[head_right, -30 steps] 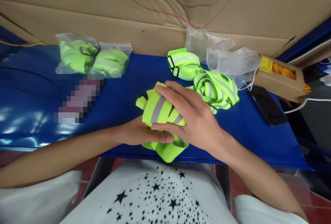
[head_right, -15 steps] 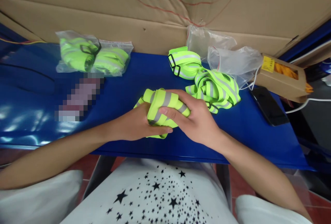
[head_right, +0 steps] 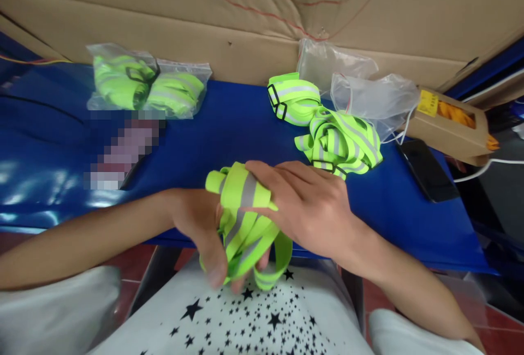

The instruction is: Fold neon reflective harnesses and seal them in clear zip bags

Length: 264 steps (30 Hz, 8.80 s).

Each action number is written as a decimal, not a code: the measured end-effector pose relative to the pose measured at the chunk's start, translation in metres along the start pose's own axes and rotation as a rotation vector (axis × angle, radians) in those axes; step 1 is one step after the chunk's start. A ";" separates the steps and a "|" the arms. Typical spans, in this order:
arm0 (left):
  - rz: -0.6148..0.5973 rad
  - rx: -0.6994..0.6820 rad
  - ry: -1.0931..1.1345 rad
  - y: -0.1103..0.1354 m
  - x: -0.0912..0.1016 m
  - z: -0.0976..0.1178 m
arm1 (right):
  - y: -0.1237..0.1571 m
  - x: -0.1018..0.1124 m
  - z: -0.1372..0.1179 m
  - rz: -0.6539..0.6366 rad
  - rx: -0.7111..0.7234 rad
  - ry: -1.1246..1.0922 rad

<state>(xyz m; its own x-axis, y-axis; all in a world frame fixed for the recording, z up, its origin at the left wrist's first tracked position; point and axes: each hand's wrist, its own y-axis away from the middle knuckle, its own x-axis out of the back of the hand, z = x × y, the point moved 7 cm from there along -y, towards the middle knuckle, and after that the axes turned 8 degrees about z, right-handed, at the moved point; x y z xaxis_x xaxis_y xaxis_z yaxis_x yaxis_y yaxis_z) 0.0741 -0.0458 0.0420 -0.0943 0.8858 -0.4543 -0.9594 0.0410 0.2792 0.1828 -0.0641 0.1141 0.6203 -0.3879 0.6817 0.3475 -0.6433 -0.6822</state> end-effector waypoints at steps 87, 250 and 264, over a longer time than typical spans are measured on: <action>0.469 -0.322 -0.169 -0.004 0.048 0.004 | 0.011 0.000 0.011 0.102 0.160 0.314; 1.349 -0.982 -0.587 0.048 0.049 0.032 | 0.013 -0.069 0.038 0.107 -0.669 -0.901; 0.928 -0.849 -0.362 0.041 0.079 0.047 | 0.021 -0.053 0.076 -0.017 -0.498 -0.621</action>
<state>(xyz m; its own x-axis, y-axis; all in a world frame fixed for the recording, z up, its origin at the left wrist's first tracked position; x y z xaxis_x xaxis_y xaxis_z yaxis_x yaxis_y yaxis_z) 0.0399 0.0475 0.0577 -0.8582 0.5048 -0.0931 -0.4559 -0.8329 -0.3137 0.2109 -0.0068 0.0436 0.9471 -0.0311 0.3193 0.0962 -0.9220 -0.3751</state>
